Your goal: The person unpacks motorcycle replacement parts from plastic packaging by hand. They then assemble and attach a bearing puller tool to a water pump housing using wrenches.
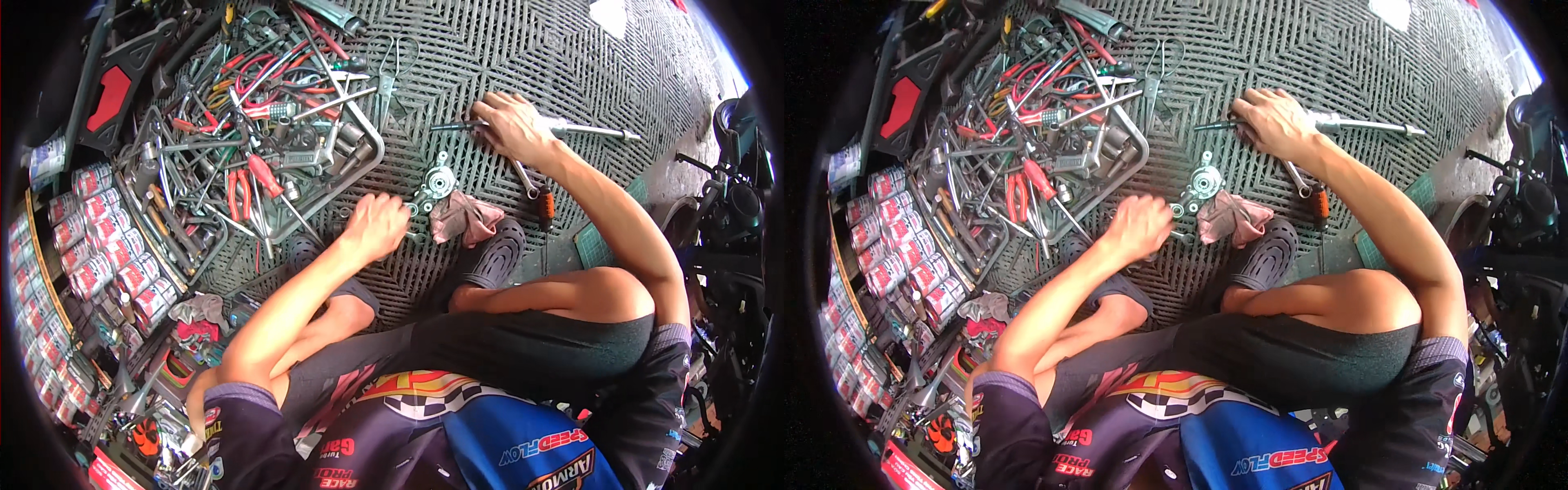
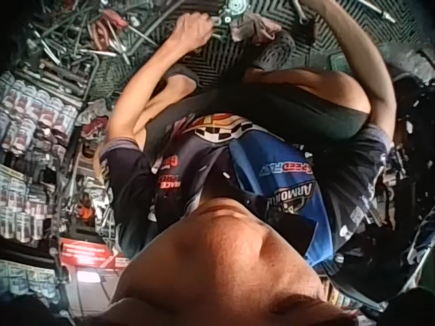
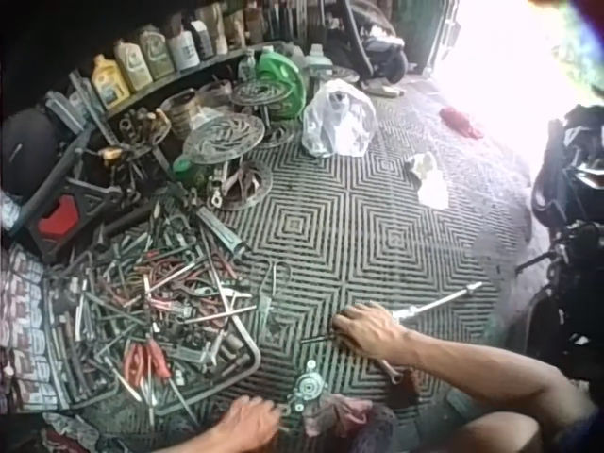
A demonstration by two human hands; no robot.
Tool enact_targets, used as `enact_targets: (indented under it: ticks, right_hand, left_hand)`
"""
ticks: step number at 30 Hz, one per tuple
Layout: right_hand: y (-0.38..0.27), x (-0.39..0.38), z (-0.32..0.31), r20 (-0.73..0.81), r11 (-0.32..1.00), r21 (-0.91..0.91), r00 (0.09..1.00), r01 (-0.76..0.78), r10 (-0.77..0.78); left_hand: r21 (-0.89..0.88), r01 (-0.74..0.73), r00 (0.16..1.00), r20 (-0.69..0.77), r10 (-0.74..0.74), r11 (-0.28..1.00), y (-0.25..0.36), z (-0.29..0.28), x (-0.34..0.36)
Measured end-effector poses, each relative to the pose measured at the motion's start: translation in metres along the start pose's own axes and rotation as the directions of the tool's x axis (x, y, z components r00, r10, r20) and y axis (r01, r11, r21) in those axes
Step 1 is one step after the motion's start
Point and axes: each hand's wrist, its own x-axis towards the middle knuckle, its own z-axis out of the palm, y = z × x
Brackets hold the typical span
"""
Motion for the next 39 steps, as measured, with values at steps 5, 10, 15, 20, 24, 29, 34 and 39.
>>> enact_targets:
  ticks: [5, 10, 15, 20, 24, 29, 34, 39]
  right_hand:
    - [-0.007, -0.033, 0.006, 0.310, 0.931, 0.012, 0.887, -0.365, 0.343]
    - [-0.009, -0.111, 0.067, 0.050, 0.853, 0.176, 0.870, -0.492, 0.491]
    - [-0.026, -0.113, 0.077, -0.070, 0.744, 0.362, 0.780, -0.561, 0.622]
    - [-0.037, -0.105, 0.051, 0.299, 0.687, 0.316, 0.756, -0.655, 0.583]
    - [-0.038, -0.129, 0.028, 0.378, 0.597, 0.486, 0.769, -0.639, 0.516]
    - [-0.055, -0.133, 0.016, 0.418, 0.536, 0.523, 0.748, -0.662, 0.516]
    - [-0.062, -0.148, 0.025, 0.370, 0.554, 0.550, 0.777, -0.625, 0.509]
    - [-0.066, -0.147, 0.027, 0.335, 0.554, 0.588, 0.801, -0.589, 0.496]
  left_hand:
    - [0.270, -0.089, 0.985, 0.167, 0.044, 0.959, 0.010, 0.022, -0.029]
    - [0.047, -0.105, 0.940, 0.329, 0.084, 0.993, 0.022, 0.016, -0.020]
    - [-0.481, 0.281, 0.953, 0.241, -0.183, 0.830, 0.038, -0.017, -0.004]
    - [-0.882, 0.470, 0.783, 0.398, -0.477, 0.036, 0.066, -0.018, 0.067]
    - [-0.877, 0.468, 0.708, 0.443, -0.551, -0.104, 0.068, 0.021, 0.117]
    - [-0.891, 0.450, 0.642, 0.363, -0.676, -0.051, 0.069, 0.073, 0.124]
    - [-0.849, 0.511, 0.570, 0.450, -0.688, -0.132, 0.086, 0.062, 0.131]
    - [-0.883, 0.431, 0.594, 0.434, -0.678, -0.188, 0.088, 0.045, 0.135]
